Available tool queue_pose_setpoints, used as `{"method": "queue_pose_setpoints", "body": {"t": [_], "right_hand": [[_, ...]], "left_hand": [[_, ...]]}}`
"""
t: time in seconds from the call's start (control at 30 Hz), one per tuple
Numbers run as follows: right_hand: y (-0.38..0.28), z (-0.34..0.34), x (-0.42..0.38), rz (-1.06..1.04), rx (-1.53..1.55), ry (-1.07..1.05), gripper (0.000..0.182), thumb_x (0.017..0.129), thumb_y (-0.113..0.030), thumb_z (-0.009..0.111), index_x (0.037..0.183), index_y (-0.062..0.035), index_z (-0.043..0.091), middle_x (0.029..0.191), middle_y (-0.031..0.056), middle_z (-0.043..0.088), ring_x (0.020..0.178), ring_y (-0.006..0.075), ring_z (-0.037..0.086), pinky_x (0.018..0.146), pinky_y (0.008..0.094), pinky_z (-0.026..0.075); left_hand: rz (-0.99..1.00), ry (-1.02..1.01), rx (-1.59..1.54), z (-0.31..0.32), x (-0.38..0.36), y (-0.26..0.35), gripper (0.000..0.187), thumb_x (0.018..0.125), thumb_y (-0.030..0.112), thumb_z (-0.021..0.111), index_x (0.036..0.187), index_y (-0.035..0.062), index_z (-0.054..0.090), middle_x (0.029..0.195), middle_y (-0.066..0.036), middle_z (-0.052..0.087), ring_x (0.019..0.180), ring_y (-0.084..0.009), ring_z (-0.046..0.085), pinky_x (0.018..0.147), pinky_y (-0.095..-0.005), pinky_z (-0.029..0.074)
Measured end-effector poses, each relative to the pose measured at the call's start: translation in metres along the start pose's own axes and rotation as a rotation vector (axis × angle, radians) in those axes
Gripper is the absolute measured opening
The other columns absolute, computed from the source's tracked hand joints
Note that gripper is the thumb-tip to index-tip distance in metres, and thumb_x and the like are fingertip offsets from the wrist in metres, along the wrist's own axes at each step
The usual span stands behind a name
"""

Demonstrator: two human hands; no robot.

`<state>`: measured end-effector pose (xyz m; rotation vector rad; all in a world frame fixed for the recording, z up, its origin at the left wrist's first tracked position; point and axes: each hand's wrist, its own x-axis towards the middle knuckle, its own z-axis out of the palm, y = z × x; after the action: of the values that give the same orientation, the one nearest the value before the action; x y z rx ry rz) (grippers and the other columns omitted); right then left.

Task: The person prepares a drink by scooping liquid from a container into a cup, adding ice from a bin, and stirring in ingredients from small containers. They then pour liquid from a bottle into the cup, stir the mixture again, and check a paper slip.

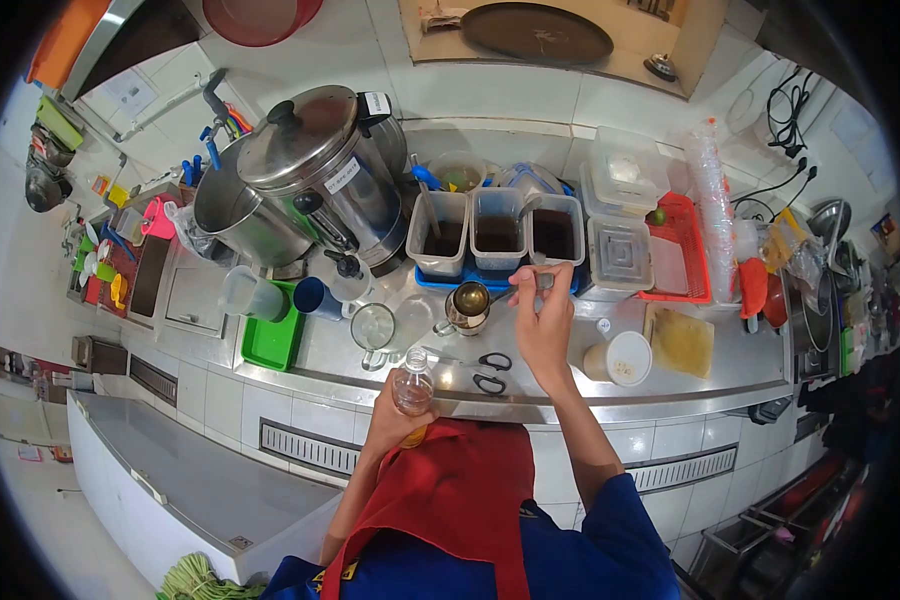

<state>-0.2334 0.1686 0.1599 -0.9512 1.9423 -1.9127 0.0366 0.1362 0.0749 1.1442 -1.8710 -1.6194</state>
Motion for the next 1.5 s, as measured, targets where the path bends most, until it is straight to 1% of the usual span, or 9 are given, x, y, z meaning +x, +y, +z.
{"method": "queue_pose_setpoints", "body": {"t": [0.97,1.17,1.23,1.27,1.33,1.37,1.43,1.47,1.5], "right_hand": [[0.001,0.000,-0.001,0.004,0.011,-0.004,0.016,0.106,-0.014,0.054,0.106,-0.0015,0.044,0.095,0.0117,0.067,0.070,0.0116,0.062,0.064,0.0261,0.051],[0.006,-0.002,-0.011,-0.118,-0.055,-0.058,0.015,0.105,-0.012,0.055,0.103,-0.0002,0.045,0.093,0.0139,0.068,0.070,0.0188,0.066,0.065,0.0314,0.053],[0.015,-0.005,-0.018,-0.273,-0.161,-0.144,0.015,0.102,-0.007,0.058,0.103,0.0006,0.046,0.093,0.0153,0.069,0.071,0.0241,0.068,0.067,0.0334,0.054],[0.016,-0.006,-0.021,-0.274,-0.161,-0.148,0.015,0.102,-0.007,0.058,0.103,0.0006,0.046,0.093,0.0153,0.069,0.071,0.0241,0.068,0.067,0.0334,0.054],[0.018,-0.009,-0.027,-0.457,-0.203,-0.229,0.016,0.098,-0.003,0.062,0.099,0.0009,0.047,0.093,0.0142,0.070,0.073,0.0269,0.068,0.066,0.0346,0.054],[0.018,-0.013,-0.029,-0.456,-0.203,-0.231,0.016,0.098,-0.003,0.062,0.099,0.0009,0.047,0.093,0.0142,0.070,0.073,0.0269,0.068,0.066,0.0346,0.054],[0.018,-0.022,-0.029,-0.717,-0.334,-0.448,0.020,0.091,0.000,0.068,0.089,-0.0014,0.049,0.094,0.0119,0.070,0.074,0.0256,0.068,0.066,0.0352,0.055],[0.018,-0.025,-0.030,-0.716,-0.334,-0.448,0.020,0.091,0.000,0.068,0.089,-0.0014,0.049,0.094,0.0119,0.070,0.074,0.0256,0.068,0.066,0.0352,0.055],[0.019,-0.028,-0.031,-0.932,-0.359,-0.523,0.022,0.086,0.001,0.071,0.083,-0.0028,0.050,0.093,0.0102,0.070,0.073,0.0245,0.067,0.066,0.0352,0.056]], "left_hand": [[-0.016,0.004,0.006,-0.001,0.000,0.001,0.061,0.069,0.016,0.091,0.116,0.0064,0.054,0.103,-0.009,0.072,0.098,-0.0206,0.070,0.087,-0.0344,0.055],[0.011,0.005,-0.010,-0.001,0.001,-0.005,0.061,0.068,0.016,0.091,0.117,0.0066,0.055,0.103,-0.009,0.072,0.098,-0.0218,0.071,0.087,-0.0351,0.055],[0.005,0.010,-0.002,-0.002,0.001,-0.006,0.061,0.069,0.015,0.090,0.117,0.0066,0.054,0.103,-0.010,0.072,0.098,-0.0224,0.071,0.087,-0.0354,0.055],[0.005,0.013,-0.004,-0.002,0.002,-0.006,0.061,0.069,0.015,0.090,0.117,0.0066,0.054,0.103,-0.010,0.072,0.098,-0.0224,0.071,0.087,-0.0354,0.055],[0.006,0.007,-0.011,-0.003,0.002,-0.006,0.061,0.069,0.015,0.090,0.118,0.0064,0.054,0.104,-0.010,0.071,0.098,-0.0230,0.071,0.088,-0.0351,0.055],[0.005,0.008,-0.013,-0.003,0.001,-0.006,0.061,0.069,0.015,0.090,0.118,0.0064,0.054,0.104,-0.010,0.071,0.098,-0.0230,0.071,0.088,-0.0351,0.055],[0.033,0.005,-0.002,-0.004,0.002,-0.005,0.062,0.069,0.014,0.089,0.119,0.0063,0.053,0.105,-0.010,0.071,0.099,-0.0220,0.070,0.088,-0.0351,0.054],[0.032,0.005,-0.002,-0.004,0.001,-0.006,0.062,0.069,0.014,0.089,0.119,0.0063,0.053,0.105,-0.010,0.071,0.099,-0.0220,0.070,0.088,-0.0351,0.054],[0.027,-0.002,-0.021,-0.005,0.001,-0.008,0.062,0.069,0.014,0.089,0.119,0.0062,0.053,0.106,-0.009,0.071,0.099,-0.0213,0.070,0.089,-0.0350,0.054]]}}
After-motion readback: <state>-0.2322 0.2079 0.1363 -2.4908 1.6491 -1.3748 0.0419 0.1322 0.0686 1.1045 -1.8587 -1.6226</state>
